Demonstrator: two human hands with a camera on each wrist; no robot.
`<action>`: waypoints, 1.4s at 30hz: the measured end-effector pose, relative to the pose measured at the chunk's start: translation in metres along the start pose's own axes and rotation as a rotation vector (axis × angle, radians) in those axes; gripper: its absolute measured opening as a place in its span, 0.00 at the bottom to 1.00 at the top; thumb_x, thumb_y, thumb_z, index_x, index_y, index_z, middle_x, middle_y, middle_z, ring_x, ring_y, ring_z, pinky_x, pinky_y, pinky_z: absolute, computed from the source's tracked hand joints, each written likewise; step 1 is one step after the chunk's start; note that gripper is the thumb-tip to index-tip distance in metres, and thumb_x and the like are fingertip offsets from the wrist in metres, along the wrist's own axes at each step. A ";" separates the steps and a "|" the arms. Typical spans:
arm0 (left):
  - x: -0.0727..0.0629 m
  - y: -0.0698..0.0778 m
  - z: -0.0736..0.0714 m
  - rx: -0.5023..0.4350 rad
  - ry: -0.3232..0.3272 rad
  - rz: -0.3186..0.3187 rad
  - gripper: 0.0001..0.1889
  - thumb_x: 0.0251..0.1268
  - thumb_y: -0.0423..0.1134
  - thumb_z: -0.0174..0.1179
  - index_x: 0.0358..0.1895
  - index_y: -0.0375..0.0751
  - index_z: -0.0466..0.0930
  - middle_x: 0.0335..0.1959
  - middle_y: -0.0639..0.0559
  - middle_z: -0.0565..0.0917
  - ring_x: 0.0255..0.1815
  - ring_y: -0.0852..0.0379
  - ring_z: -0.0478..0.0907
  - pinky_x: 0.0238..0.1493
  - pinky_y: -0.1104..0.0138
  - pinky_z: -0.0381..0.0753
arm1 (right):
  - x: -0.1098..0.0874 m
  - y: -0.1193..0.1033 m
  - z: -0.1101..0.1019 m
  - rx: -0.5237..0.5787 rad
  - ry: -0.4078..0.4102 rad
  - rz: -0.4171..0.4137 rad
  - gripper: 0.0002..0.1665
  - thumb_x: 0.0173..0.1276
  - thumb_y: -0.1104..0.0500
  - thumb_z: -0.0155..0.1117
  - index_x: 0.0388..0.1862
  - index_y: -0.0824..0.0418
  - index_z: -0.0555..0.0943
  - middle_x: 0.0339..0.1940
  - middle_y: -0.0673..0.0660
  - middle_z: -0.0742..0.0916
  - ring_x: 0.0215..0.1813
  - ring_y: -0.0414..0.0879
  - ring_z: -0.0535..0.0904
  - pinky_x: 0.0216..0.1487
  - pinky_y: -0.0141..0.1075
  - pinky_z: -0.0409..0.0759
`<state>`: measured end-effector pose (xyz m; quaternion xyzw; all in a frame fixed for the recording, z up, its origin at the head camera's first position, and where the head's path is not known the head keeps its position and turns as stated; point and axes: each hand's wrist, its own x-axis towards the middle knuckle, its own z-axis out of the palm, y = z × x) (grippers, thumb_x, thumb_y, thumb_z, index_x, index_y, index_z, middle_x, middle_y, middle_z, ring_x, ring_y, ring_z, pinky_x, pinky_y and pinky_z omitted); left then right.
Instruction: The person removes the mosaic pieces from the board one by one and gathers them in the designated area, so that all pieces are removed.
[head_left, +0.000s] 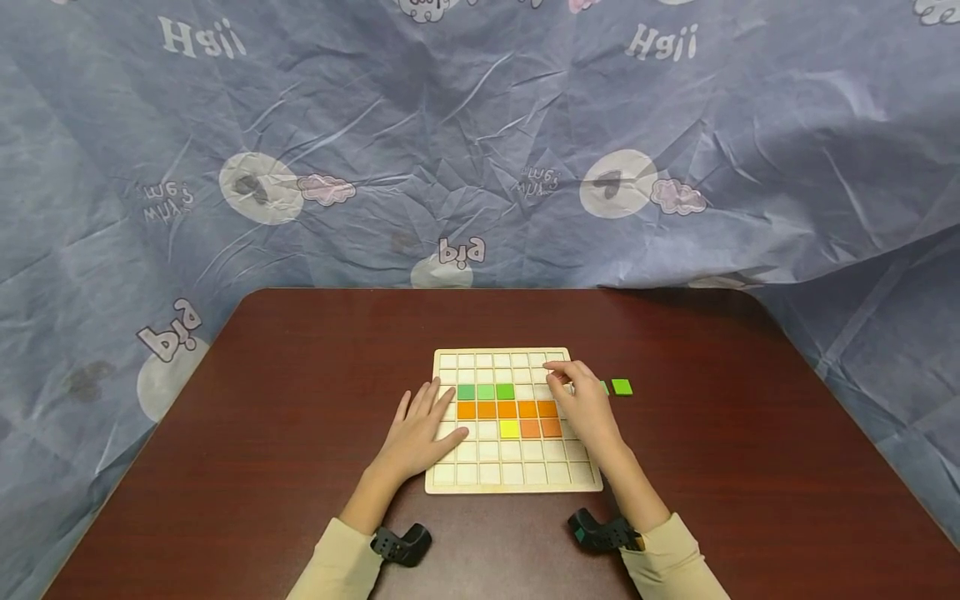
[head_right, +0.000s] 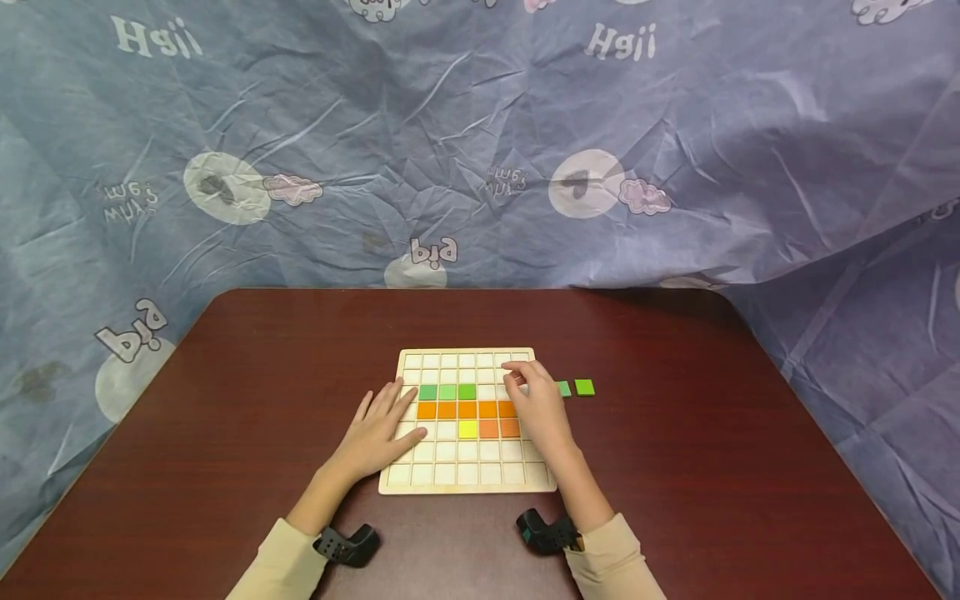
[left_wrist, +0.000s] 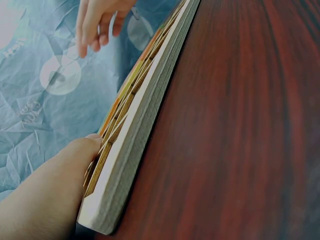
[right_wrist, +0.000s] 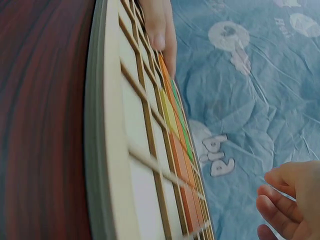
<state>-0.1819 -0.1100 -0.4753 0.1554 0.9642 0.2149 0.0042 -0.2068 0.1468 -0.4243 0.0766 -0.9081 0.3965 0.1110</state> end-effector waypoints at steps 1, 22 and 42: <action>0.000 0.000 0.000 0.000 0.001 0.000 0.38 0.61 0.64 0.44 0.71 0.49 0.52 0.74 0.46 0.47 0.74 0.48 0.44 0.72 0.50 0.37 | 0.000 -0.002 0.003 0.009 -0.004 -0.003 0.14 0.66 0.57 0.56 0.49 0.58 0.79 0.37 0.53 0.80 0.40 0.45 0.74 0.39 0.36 0.70; 0.001 0.000 0.001 0.016 0.002 -0.011 0.38 0.61 0.65 0.43 0.71 0.50 0.52 0.74 0.46 0.48 0.74 0.49 0.44 0.72 0.50 0.37 | 0.008 -0.003 0.060 0.086 -0.037 0.039 0.14 0.65 0.57 0.58 0.48 0.56 0.80 0.44 0.53 0.79 0.46 0.47 0.75 0.48 0.41 0.76; 0.000 0.002 0.001 0.004 0.003 -0.011 0.38 0.61 0.64 0.44 0.71 0.50 0.52 0.74 0.46 0.48 0.74 0.48 0.44 0.72 0.50 0.37 | 0.005 0.006 0.063 -0.027 -0.055 0.021 0.16 0.63 0.54 0.60 0.49 0.55 0.80 0.43 0.53 0.79 0.48 0.49 0.74 0.51 0.45 0.69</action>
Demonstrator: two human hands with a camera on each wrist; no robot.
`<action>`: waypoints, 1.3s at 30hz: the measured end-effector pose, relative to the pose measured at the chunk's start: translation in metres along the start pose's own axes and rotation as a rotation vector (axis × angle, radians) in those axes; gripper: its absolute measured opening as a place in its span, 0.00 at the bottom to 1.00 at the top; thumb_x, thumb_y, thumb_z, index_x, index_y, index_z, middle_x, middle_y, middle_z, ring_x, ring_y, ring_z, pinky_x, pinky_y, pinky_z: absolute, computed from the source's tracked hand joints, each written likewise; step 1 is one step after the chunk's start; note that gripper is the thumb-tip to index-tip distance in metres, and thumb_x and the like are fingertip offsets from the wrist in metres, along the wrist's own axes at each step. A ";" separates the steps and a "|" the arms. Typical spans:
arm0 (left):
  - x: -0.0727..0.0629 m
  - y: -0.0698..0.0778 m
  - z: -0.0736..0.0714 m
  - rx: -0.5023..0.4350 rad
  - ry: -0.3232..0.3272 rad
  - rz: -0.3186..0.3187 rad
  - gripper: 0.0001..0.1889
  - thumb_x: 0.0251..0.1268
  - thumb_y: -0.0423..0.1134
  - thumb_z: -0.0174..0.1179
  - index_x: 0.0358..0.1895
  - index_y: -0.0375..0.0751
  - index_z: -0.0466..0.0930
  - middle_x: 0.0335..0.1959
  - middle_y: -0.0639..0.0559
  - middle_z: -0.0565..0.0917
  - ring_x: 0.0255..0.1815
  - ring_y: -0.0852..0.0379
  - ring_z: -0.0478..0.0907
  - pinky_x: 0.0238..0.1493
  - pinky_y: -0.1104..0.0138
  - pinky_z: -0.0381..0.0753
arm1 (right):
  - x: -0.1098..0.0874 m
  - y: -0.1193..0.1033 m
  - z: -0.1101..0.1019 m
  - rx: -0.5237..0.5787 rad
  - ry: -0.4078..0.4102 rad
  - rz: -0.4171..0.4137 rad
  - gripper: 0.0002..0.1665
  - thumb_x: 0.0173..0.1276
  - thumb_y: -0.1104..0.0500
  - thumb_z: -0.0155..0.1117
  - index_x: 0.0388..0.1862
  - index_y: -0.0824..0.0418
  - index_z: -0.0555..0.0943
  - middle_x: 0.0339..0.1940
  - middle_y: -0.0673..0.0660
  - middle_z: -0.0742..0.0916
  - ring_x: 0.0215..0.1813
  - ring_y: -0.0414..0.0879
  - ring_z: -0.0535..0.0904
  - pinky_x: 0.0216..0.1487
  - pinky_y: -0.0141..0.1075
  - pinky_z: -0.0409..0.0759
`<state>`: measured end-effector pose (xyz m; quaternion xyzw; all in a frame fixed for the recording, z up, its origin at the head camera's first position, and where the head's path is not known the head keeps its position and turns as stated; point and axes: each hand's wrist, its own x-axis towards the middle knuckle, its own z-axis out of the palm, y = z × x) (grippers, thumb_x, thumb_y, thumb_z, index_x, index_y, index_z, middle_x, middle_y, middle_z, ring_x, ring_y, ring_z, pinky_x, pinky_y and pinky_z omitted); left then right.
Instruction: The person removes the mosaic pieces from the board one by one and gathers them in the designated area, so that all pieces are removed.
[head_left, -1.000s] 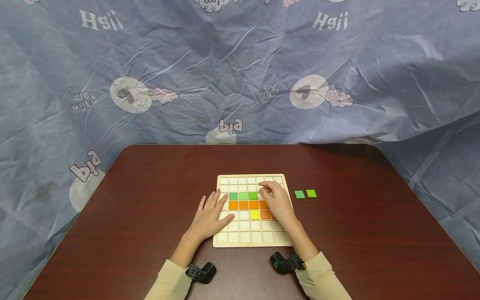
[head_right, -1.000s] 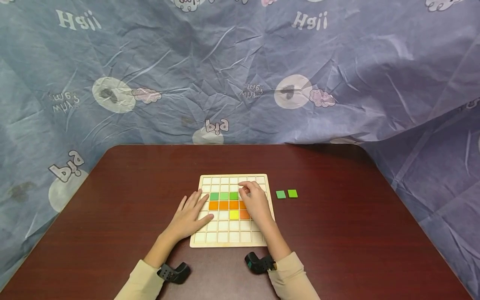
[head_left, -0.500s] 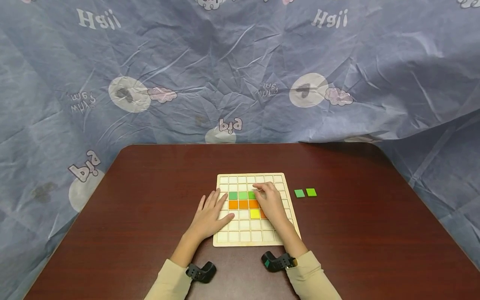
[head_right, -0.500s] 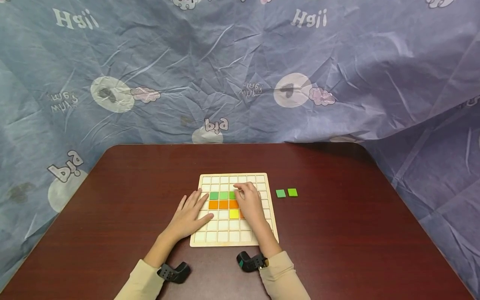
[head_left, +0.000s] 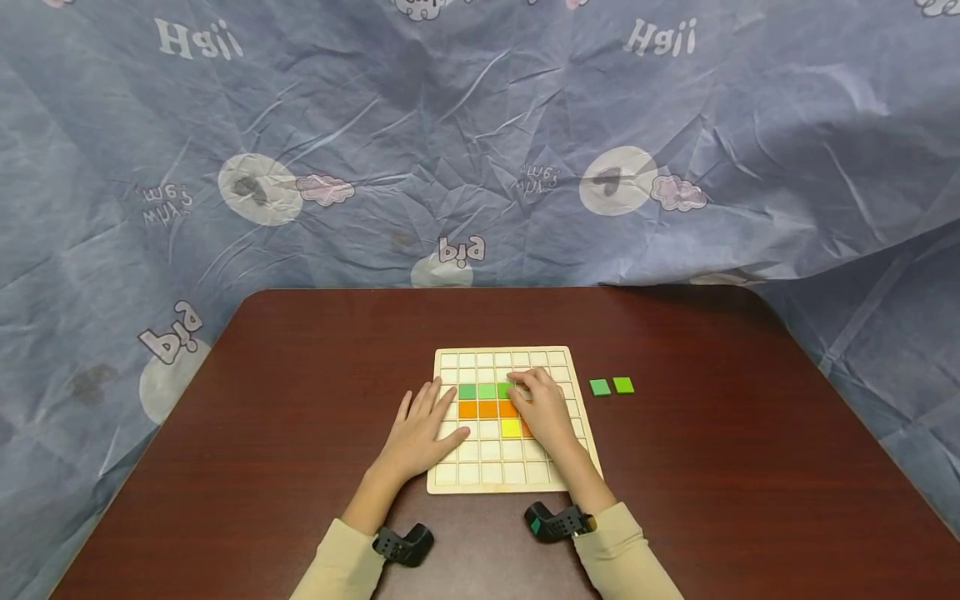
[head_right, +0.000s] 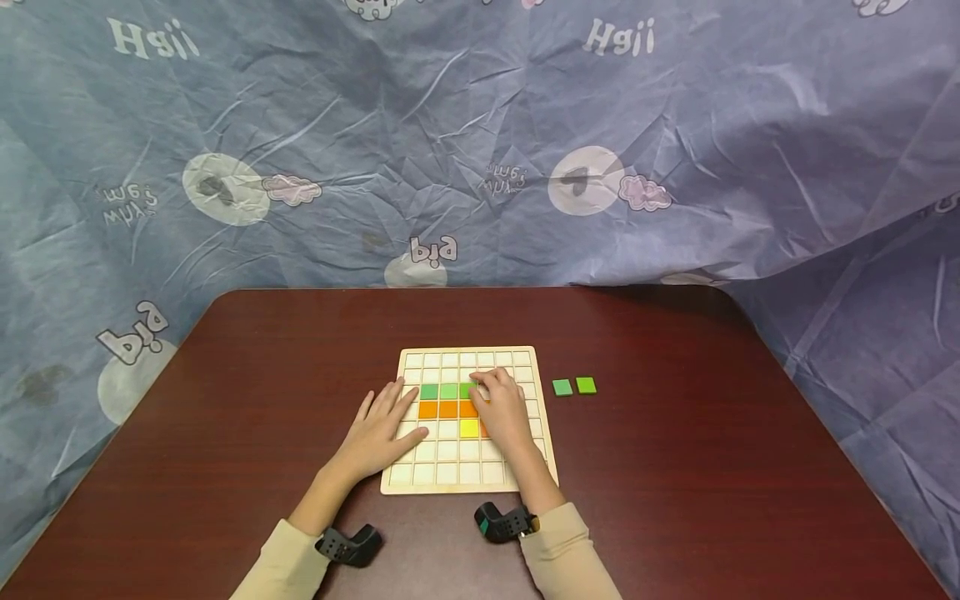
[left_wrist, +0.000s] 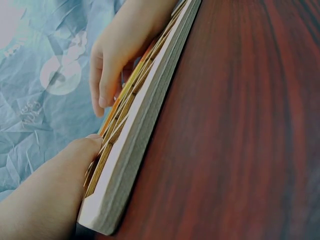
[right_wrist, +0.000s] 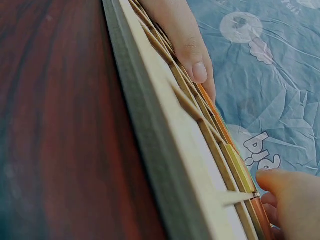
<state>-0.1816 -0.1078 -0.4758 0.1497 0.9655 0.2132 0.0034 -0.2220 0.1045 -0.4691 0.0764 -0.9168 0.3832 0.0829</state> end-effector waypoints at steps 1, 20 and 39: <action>0.000 0.000 0.000 0.001 -0.003 0.000 0.38 0.61 0.64 0.44 0.71 0.50 0.52 0.74 0.46 0.48 0.74 0.48 0.44 0.72 0.50 0.37 | -0.001 0.000 0.000 -0.009 -0.003 0.001 0.17 0.63 0.53 0.60 0.50 0.55 0.80 0.44 0.53 0.79 0.49 0.49 0.74 0.52 0.46 0.69; -0.001 0.001 0.000 0.015 -0.005 -0.001 0.38 0.61 0.65 0.43 0.71 0.50 0.51 0.74 0.46 0.48 0.74 0.48 0.44 0.72 0.49 0.37 | -0.001 0.000 -0.001 -0.023 -0.015 0.000 0.13 0.61 0.53 0.62 0.44 0.54 0.82 0.46 0.53 0.79 0.54 0.51 0.73 0.59 0.48 0.66; 0.000 0.001 -0.001 0.009 -0.004 -0.005 0.38 0.61 0.64 0.43 0.71 0.50 0.51 0.74 0.46 0.48 0.74 0.49 0.44 0.72 0.49 0.37 | -0.001 0.000 -0.001 -0.034 -0.013 -0.010 0.14 0.62 0.52 0.61 0.45 0.54 0.82 0.46 0.53 0.79 0.53 0.51 0.73 0.57 0.48 0.67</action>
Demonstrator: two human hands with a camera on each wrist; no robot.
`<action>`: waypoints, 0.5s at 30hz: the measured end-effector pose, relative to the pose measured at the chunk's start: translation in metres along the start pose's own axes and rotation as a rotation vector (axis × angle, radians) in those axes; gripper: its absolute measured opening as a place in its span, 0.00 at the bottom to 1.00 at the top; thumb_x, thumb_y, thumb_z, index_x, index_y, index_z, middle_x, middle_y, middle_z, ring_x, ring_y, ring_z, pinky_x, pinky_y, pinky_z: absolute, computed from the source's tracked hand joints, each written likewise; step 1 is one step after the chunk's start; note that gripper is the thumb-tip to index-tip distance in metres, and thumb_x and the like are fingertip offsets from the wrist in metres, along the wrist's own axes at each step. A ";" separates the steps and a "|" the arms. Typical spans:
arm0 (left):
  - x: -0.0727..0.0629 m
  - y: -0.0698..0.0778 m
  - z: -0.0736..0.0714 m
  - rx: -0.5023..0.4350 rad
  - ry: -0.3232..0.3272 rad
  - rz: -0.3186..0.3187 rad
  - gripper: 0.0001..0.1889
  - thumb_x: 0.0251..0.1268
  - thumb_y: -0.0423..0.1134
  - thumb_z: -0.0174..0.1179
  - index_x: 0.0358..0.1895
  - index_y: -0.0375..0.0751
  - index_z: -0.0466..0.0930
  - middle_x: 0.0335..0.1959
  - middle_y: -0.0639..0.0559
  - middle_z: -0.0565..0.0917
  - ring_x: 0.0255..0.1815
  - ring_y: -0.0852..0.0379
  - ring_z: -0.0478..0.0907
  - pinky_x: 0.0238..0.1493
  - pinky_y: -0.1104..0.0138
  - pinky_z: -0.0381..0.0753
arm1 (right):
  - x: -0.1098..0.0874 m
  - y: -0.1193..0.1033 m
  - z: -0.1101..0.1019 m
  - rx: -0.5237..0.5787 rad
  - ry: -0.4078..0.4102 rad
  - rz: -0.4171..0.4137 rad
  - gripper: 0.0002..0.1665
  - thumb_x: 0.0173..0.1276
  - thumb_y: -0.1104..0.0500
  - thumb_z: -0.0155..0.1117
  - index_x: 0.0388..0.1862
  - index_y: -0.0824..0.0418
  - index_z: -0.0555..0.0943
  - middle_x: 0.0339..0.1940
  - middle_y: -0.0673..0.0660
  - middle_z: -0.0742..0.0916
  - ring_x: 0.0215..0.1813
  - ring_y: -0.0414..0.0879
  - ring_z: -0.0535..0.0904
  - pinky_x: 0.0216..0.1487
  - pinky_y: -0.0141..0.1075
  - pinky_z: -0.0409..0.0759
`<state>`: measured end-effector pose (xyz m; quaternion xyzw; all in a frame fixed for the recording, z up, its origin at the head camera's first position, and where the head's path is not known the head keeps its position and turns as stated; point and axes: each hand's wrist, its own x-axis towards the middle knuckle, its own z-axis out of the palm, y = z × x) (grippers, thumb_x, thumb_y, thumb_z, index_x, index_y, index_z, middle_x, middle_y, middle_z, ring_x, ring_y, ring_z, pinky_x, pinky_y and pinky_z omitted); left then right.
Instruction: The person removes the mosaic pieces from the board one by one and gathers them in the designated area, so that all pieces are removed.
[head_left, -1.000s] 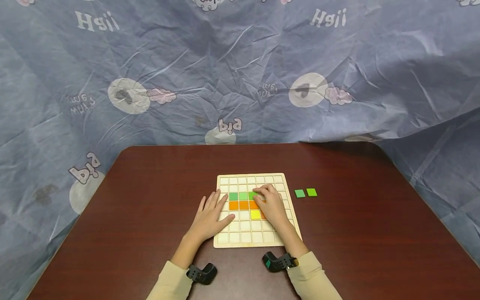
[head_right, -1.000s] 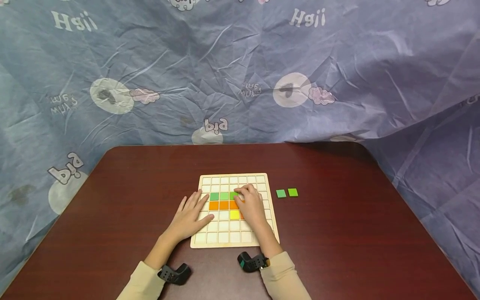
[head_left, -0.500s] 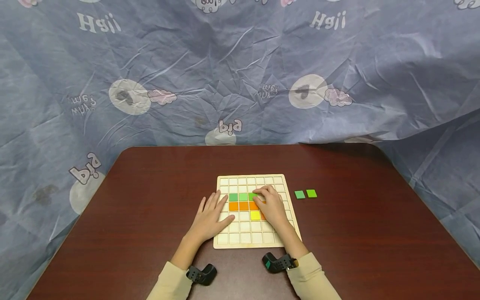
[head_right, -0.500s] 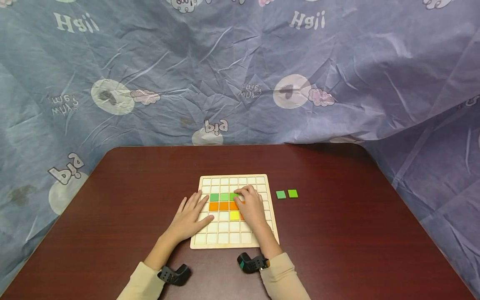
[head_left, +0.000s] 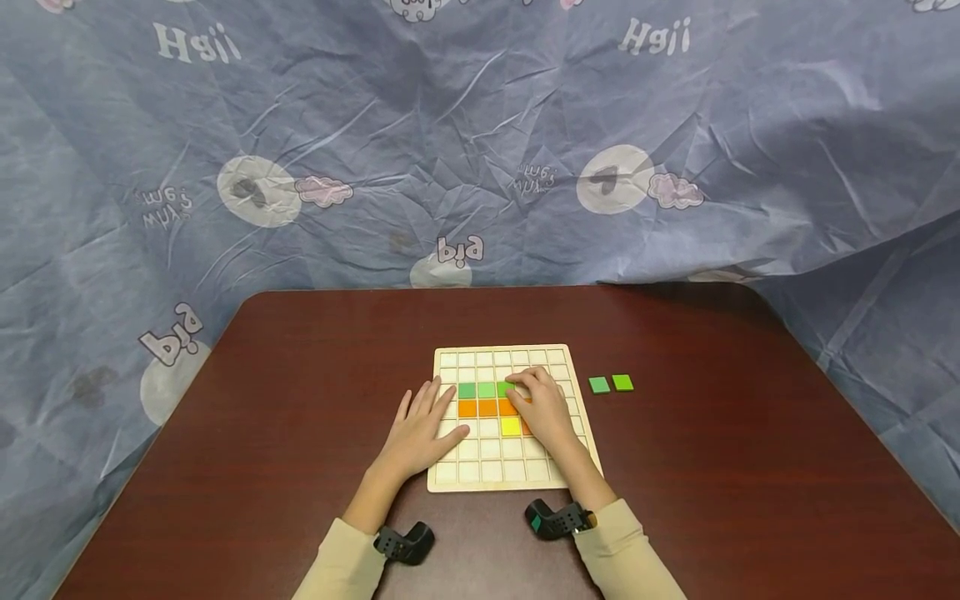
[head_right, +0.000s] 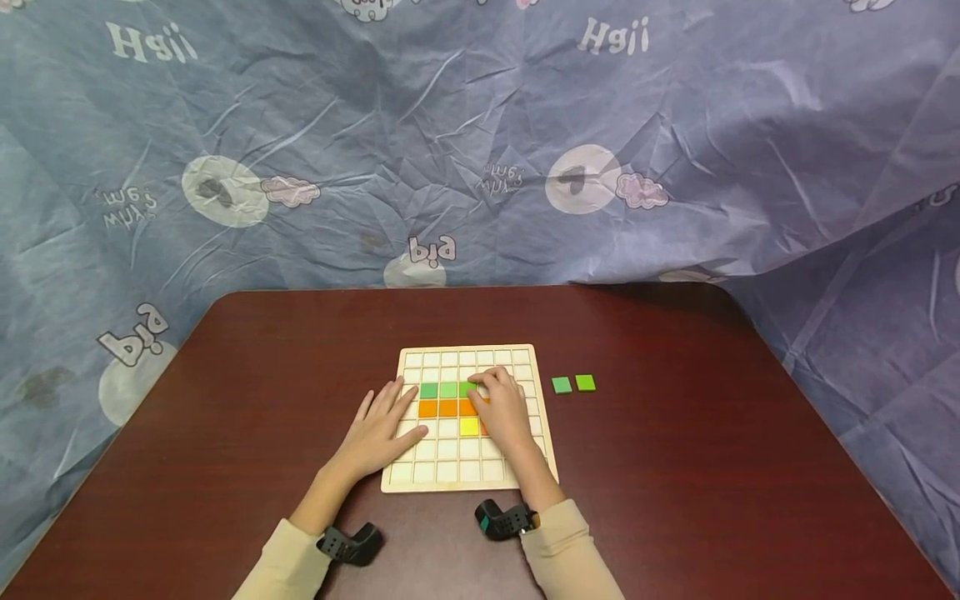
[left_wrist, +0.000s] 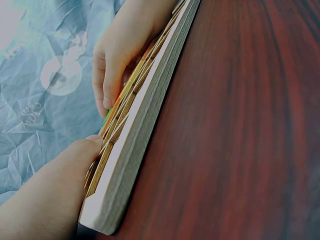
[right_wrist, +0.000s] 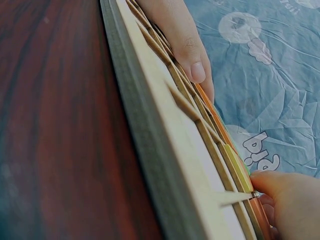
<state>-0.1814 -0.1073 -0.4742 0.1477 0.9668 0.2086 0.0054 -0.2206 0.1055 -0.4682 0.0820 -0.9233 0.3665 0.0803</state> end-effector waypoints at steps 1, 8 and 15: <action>0.000 0.000 0.000 0.000 -0.001 -0.001 0.38 0.61 0.65 0.43 0.71 0.50 0.51 0.74 0.47 0.48 0.74 0.49 0.44 0.72 0.50 0.37 | 0.000 0.000 0.000 0.002 -0.001 -0.001 0.14 0.62 0.52 0.61 0.45 0.54 0.82 0.47 0.53 0.79 0.53 0.51 0.73 0.57 0.48 0.67; 0.001 0.000 0.000 0.007 -0.003 -0.009 0.38 0.61 0.65 0.43 0.71 0.51 0.51 0.74 0.47 0.48 0.74 0.49 0.44 0.72 0.50 0.37 | 0.001 0.001 -0.001 -0.003 -0.009 -0.006 0.14 0.62 0.52 0.61 0.46 0.53 0.82 0.48 0.54 0.79 0.54 0.51 0.73 0.57 0.48 0.67; 0.001 0.001 0.000 0.024 0.002 -0.009 0.37 0.62 0.62 0.44 0.71 0.51 0.51 0.74 0.49 0.48 0.74 0.49 0.44 0.72 0.50 0.38 | 0.001 0.002 0.000 0.001 -0.022 0.006 0.14 0.63 0.52 0.60 0.46 0.53 0.81 0.48 0.54 0.78 0.54 0.51 0.73 0.59 0.48 0.66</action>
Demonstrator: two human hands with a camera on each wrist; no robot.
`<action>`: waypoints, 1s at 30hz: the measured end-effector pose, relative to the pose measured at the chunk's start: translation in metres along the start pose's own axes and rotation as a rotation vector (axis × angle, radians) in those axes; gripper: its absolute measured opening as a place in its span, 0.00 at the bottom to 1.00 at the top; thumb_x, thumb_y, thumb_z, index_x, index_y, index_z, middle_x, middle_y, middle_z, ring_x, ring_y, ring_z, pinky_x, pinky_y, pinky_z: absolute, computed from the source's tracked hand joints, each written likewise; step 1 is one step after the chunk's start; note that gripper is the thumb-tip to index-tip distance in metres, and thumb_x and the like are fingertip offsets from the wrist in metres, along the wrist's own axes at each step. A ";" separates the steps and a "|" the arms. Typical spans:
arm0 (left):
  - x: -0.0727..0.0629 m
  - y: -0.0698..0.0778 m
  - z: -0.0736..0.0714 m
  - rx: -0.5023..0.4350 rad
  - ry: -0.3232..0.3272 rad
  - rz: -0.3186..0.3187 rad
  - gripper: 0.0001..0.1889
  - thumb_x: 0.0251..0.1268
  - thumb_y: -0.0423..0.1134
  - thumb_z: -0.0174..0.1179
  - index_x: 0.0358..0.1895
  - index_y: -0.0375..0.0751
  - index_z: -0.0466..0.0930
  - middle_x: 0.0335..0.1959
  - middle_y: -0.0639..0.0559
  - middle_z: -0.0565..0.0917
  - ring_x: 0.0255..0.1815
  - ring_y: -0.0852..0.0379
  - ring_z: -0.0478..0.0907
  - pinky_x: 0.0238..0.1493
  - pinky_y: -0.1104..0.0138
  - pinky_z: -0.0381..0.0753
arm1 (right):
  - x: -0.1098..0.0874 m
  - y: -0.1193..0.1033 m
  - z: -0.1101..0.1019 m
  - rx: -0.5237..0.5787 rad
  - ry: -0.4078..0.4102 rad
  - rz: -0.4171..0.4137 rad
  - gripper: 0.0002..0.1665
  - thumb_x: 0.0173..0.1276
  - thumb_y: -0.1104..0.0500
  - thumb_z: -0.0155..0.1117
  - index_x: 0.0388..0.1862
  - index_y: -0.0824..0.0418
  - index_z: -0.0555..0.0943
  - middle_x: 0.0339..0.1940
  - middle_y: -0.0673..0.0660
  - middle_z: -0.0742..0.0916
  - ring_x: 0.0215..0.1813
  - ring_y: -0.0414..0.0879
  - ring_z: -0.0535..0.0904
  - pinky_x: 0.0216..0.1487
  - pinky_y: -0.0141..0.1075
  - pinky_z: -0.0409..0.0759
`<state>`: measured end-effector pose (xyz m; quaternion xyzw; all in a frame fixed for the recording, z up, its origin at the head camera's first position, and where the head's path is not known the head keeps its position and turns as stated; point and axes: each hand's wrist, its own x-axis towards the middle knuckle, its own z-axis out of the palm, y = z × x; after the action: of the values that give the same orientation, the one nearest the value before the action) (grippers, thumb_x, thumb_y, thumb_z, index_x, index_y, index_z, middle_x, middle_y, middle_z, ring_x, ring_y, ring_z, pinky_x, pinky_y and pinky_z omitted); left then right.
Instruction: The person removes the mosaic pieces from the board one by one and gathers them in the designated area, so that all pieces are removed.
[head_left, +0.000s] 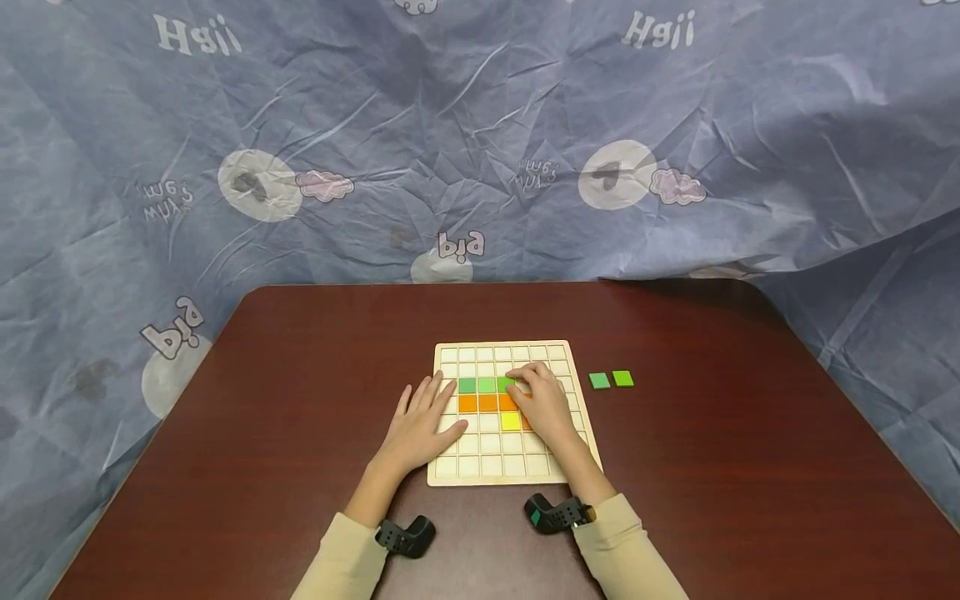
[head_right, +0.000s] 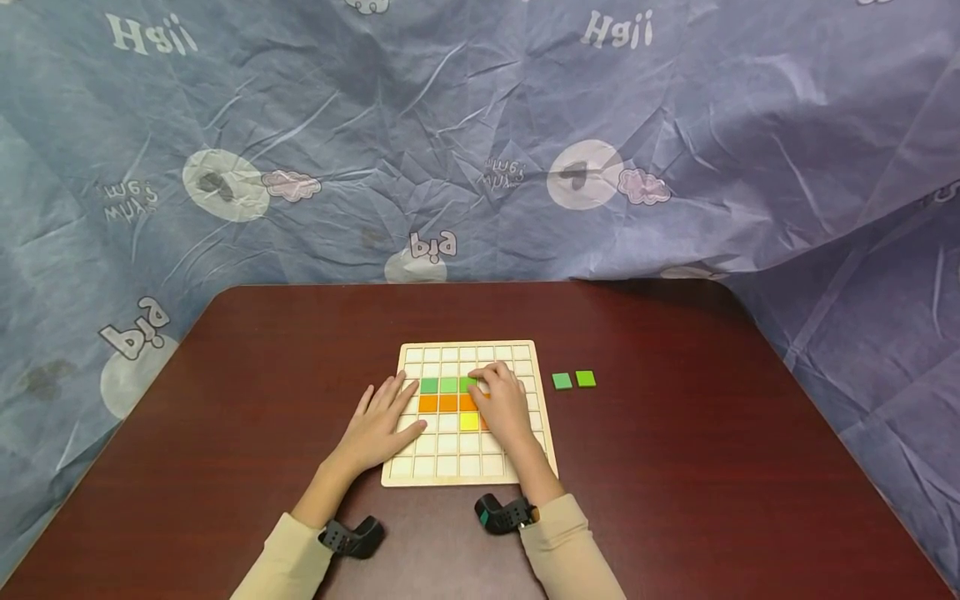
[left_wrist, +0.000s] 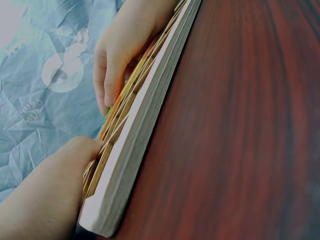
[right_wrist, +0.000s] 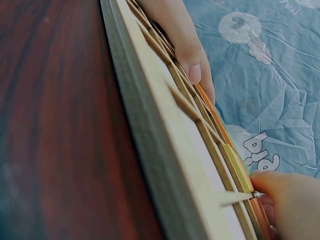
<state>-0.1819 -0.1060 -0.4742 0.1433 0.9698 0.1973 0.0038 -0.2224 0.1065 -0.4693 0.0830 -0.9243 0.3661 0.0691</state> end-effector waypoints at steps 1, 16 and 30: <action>0.000 0.000 0.000 0.004 -0.001 -0.003 0.37 0.62 0.62 0.44 0.71 0.51 0.51 0.74 0.49 0.48 0.74 0.50 0.44 0.72 0.50 0.38 | 0.000 0.000 0.000 -0.002 -0.001 0.001 0.14 0.63 0.52 0.60 0.46 0.53 0.81 0.48 0.54 0.78 0.54 0.51 0.72 0.59 0.48 0.66; 0.000 0.002 0.000 -0.014 0.034 -0.014 0.36 0.60 0.62 0.46 0.70 0.52 0.54 0.73 0.50 0.52 0.74 0.50 0.47 0.72 0.51 0.40 | -0.001 -0.001 0.000 -0.006 0.007 -0.005 0.15 0.63 0.52 0.60 0.47 0.54 0.81 0.48 0.54 0.78 0.54 0.51 0.72 0.58 0.48 0.67; 0.000 0.000 0.003 -0.019 0.045 -0.003 0.36 0.61 0.63 0.43 0.71 0.52 0.53 0.73 0.50 0.51 0.74 0.50 0.46 0.72 0.51 0.38 | -0.001 0.000 0.000 0.008 0.009 0.001 0.14 0.62 0.52 0.61 0.46 0.53 0.81 0.47 0.53 0.79 0.53 0.51 0.73 0.56 0.48 0.67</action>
<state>-0.1819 -0.1047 -0.4768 0.1372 0.9680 0.2095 -0.0162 -0.2215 0.1068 -0.4693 0.0810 -0.9225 0.3704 0.0727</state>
